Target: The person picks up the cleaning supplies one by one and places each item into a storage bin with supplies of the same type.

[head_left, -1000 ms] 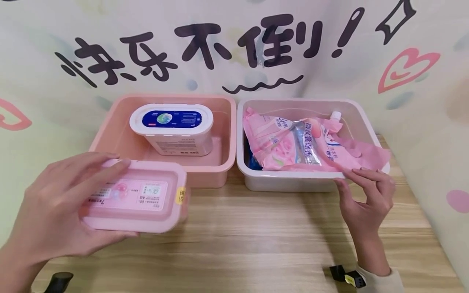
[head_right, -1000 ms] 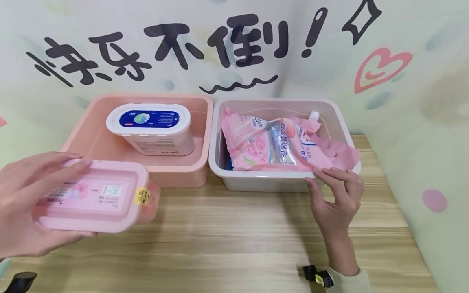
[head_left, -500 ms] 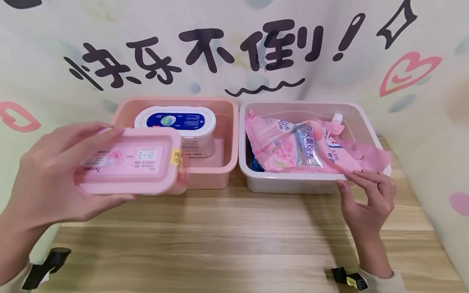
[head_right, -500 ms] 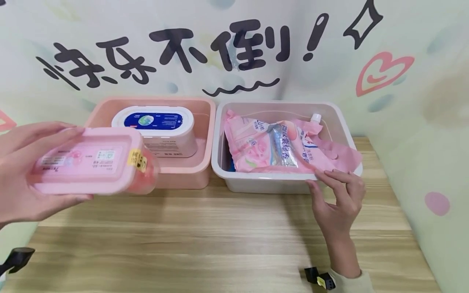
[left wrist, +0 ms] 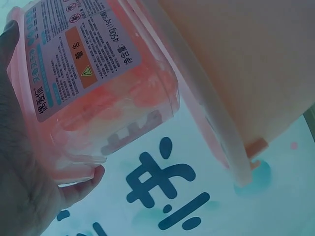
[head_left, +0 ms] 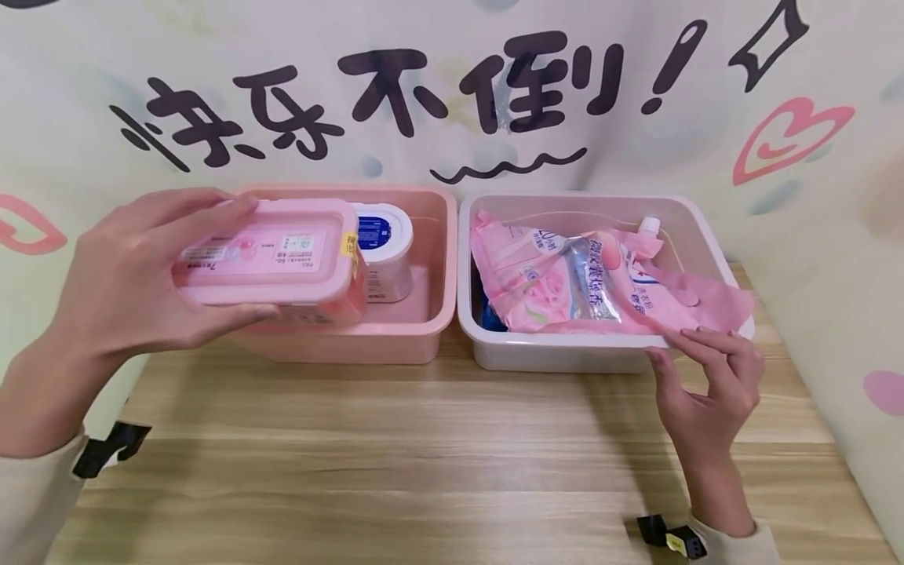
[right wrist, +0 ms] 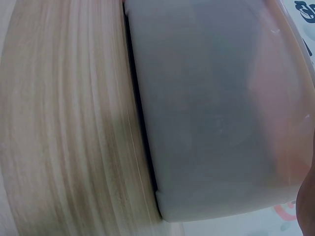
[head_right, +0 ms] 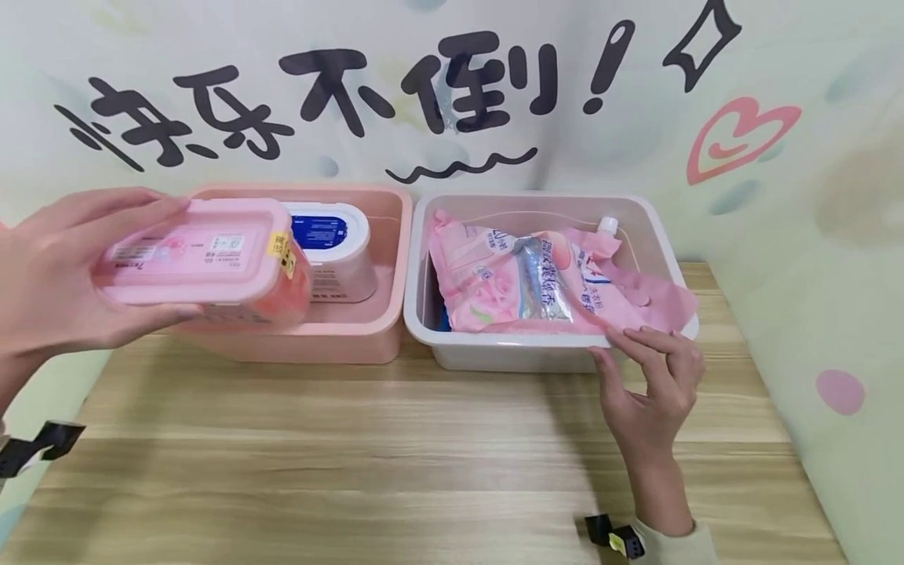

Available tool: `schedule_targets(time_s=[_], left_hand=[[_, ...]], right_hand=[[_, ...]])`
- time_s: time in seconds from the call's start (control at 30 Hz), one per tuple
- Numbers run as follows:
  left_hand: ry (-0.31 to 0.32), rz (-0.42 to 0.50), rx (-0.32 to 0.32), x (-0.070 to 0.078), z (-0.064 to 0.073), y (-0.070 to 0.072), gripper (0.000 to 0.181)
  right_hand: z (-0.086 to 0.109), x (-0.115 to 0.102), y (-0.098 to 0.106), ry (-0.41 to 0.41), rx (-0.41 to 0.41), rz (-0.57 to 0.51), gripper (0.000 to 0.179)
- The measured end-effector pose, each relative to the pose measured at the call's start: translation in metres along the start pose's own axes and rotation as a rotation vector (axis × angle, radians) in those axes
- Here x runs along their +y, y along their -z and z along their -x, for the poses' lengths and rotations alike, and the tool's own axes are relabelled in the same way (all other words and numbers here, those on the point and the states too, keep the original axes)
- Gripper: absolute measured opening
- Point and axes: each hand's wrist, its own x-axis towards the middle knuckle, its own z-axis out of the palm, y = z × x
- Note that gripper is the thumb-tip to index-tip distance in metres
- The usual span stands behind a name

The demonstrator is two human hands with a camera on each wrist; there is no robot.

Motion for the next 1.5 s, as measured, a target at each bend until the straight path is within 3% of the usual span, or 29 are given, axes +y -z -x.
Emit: schedule_targets(time_s=[0.17,0.43,0.8,0.87,0.97,1.1,1.27,1.5], left_hand=[[0.015,-0.027,-0.047,-0.008,-0.004,-0.004,0.1],[0.049,-0.057,-0.161,-0.009,-0.012,-0.012,0.099],[0.036,-0.033,-0.189,-0.011,-0.002,-0.022,0.094],[0.007,-0.019,-0.182,-0.013,0.0,-0.021,0.083],[-0.022,0.016,-0.122,-0.016,-0.002,-0.016,0.069],[-0.017,0.03,-0.045,-0.015,-0.005,-0.009,0.067],[-0.025,-0.019,-0.07,-0.012,0.001,-0.012,0.063],[-0.012,-0.015,-0.06,-0.01,0.012,-0.015,0.06]], right_hand=[[0.001,0.0,-0.001,0.005,0.0,-0.001,0.057],[0.001,0.001,0.001,0.001,-0.008,0.01,0.059],[0.003,0.001,-0.002,0.006,-0.027,0.005,0.059],[0.003,0.0,-0.002,0.007,-0.029,0.01,0.06],[0.003,0.0,-0.002,0.008,-0.018,0.015,0.061],[0.002,0.0,-0.001,0.007,-0.01,0.015,0.061],[0.002,0.002,0.0,0.013,-0.013,0.007,0.06],[0.001,-0.002,0.0,0.015,-0.015,0.009,0.062]])
